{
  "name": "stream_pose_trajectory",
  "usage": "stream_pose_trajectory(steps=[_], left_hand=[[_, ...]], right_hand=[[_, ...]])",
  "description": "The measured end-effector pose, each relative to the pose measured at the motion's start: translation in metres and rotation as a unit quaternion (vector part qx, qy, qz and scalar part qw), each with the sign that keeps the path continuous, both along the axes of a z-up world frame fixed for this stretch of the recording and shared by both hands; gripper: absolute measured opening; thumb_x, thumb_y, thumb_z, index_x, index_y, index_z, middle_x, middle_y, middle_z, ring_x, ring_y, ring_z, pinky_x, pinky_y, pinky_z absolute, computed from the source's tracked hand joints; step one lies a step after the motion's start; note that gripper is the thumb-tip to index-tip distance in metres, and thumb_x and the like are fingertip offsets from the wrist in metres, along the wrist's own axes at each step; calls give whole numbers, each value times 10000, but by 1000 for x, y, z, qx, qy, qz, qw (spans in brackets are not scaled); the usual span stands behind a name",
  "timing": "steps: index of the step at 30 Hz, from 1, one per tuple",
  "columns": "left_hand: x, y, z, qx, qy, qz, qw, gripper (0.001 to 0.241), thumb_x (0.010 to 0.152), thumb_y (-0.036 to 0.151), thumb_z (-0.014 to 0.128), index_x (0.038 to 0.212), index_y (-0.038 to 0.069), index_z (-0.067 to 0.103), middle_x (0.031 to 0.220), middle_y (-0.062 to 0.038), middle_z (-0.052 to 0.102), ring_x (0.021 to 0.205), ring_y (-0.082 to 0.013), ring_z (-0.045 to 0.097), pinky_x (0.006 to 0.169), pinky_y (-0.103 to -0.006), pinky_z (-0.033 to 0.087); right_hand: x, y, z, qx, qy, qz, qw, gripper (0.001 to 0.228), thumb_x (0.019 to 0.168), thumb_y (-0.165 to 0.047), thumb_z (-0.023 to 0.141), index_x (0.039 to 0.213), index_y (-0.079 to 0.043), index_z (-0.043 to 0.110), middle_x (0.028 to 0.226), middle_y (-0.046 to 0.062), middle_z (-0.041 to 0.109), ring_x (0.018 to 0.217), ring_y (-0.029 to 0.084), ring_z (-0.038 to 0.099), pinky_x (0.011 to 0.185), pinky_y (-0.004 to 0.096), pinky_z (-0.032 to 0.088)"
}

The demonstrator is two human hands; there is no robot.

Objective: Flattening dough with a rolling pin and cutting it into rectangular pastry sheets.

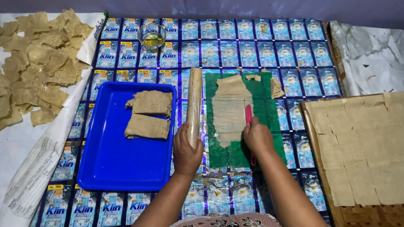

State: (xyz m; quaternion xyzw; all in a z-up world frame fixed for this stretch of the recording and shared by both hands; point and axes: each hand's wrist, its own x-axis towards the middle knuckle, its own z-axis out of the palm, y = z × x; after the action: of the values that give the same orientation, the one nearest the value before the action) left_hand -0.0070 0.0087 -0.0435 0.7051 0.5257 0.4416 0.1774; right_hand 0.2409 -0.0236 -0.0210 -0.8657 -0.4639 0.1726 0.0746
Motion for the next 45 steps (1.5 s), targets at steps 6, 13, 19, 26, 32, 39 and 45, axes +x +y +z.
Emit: stream_pose_trajectory(steps=[6,13,19,26,32,39,45], left_hand=[[-1,-1,2,6,-3,-4,1000,555,824,167,699,1350,57,561,1324,-185,618,1176,-392,632,975,-483,513],[-2,-3,3,15,-9,-9,1000,553,826,160,693,1350,47,557,1310,-198,616,1187,-400,627,990,-486,507],[-3,-3,1,11,-3,-10,1000,550,836,171,689,1353,45,553,1308,-202,614,1185,-404,628,990,-495,505],[-3,-3,2,16,-4,-13,1000,546,833,166,686,1348,42,552,1314,-193,613,1200,-393,622,1007,-487,495],[-4,-3,5,15,-8,-15,1000,540,831,155,681,1342,34,556,1315,-193,614,1205,-393,622,1007,-488,495],[-3,-1,1,17,-6,-10,1000,546,830,160,683,1349,46,556,1317,-183,615,1193,-385,627,998,-481,498],[-3,0,-2,2,-2,-9,1000,572,825,171,695,1367,61,550,1333,-182,607,1191,-383,626,999,-482,498]], right_hand=[[-59,-54,14,12,64,-7,998,285,996,-330,439,1072,-85,562,842,345,714,907,550,703,801,655,528],[-85,-86,-6,35,71,10,997,266,1002,-363,435,1075,-124,528,765,297,714,847,522,712,752,633,538],[-93,-89,-11,38,69,17,997,303,1004,-373,431,1121,-111,529,750,299,712,832,531,713,745,640,539],[-100,-84,-15,35,60,14,997,279,1010,-347,403,1097,-107,515,719,273,714,787,511,725,716,614,554],[-97,-65,2,24,54,17,998,280,1014,-314,397,1107,-85,528,756,283,723,803,513,728,715,602,571],[-78,-33,-5,0,49,12,999,284,1004,-367,398,1081,-123,521,846,249,741,895,482,733,774,589,582],[-68,-4,-7,20,38,20,999,272,1002,-330,406,1069,-95,526,865,266,733,892,505,728,783,590,590]])
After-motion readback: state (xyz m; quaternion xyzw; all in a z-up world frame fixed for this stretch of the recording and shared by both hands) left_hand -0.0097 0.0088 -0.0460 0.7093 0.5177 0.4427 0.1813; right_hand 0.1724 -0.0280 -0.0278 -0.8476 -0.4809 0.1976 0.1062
